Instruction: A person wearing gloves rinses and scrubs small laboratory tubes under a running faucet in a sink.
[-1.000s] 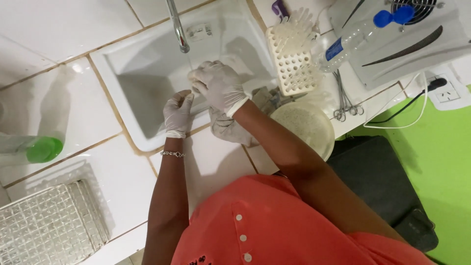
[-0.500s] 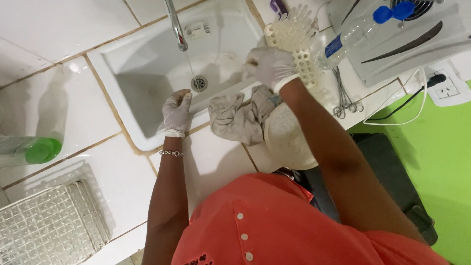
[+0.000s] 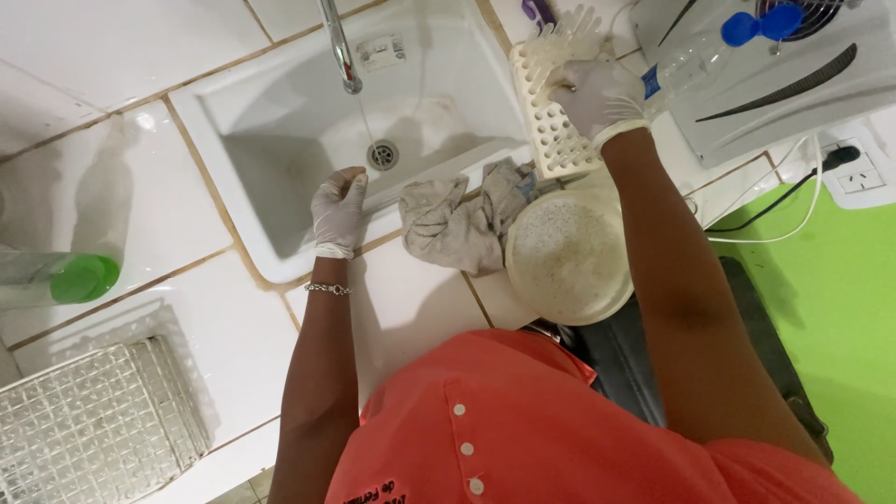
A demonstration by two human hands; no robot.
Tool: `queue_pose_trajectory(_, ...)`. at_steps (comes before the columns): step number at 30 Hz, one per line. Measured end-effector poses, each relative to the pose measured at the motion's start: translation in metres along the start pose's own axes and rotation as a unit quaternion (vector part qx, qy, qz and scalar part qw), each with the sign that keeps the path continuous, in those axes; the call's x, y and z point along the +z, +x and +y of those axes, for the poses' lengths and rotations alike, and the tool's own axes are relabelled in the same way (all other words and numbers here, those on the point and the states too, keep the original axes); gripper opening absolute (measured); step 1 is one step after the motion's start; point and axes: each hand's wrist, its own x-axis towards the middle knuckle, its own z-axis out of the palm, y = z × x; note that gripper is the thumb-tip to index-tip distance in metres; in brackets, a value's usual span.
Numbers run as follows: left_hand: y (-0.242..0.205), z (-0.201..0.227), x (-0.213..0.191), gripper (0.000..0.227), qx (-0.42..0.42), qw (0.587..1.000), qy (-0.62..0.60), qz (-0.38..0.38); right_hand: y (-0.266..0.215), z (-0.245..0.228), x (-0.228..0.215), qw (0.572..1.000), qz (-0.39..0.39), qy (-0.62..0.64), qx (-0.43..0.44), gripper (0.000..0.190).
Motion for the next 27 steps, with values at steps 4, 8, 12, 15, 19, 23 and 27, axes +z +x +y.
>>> queue_pose_trajectory(4, -0.002, 0.009, 0.000, 0.017, -0.008, 0.999, 0.043, 0.003, -0.011, -0.007, -0.005, 1.000, -0.002, -0.011, -0.001, 0.032)
queue_pose_trajectory(8, -0.001, 0.002, 0.000, 0.015, 0.003, 1.000, 0.017, 0.005, -0.012, -0.008, 0.000, 0.997, -0.050, -0.051, -0.014, 0.030)
queue_pose_trajectory(12, -0.005, 0.013, 0.001, 0.016, 0.008, 0.998, 0.063, 0.008, -0.024, -0.024, -0.009, 0.988, -0.100, -0.113, -0.013, 0.036)
queue_pose_trajectory(15, -0.007, 0.017, 0.002, 0.018, -0.010, 0.997, 0.075, 0.013, -0.021, -0.018, -0.004, 0.990, -0.085, -0.110, -0.031, 0.039)
queue_pose_trajectory(19, 0.003, -0.002, 0.002, 0.015, 0.014, 0.998, 0.062, 0.014, -0.011, -0.011, 0.005, 0.995, -0.030, -0.072, -0.058, 0.036)
queue_pose_trajectory(23, 0.004, -0.006, 0.001, 0.020, 0.013, 0.999, 0.039, 0.032, -0.003, -0.004, 0.013, 0.986, 0.003, -0.145, -0.082, 0.034)
queue_pose_trajectory(27, -0.002, 0.010, 0.002, 0.023, -0.013, 0.992, 0.116, 0.043, 0.009, 0.017, 0.032, 0.988, 0.052, -0.127, -0.077, 0.028)
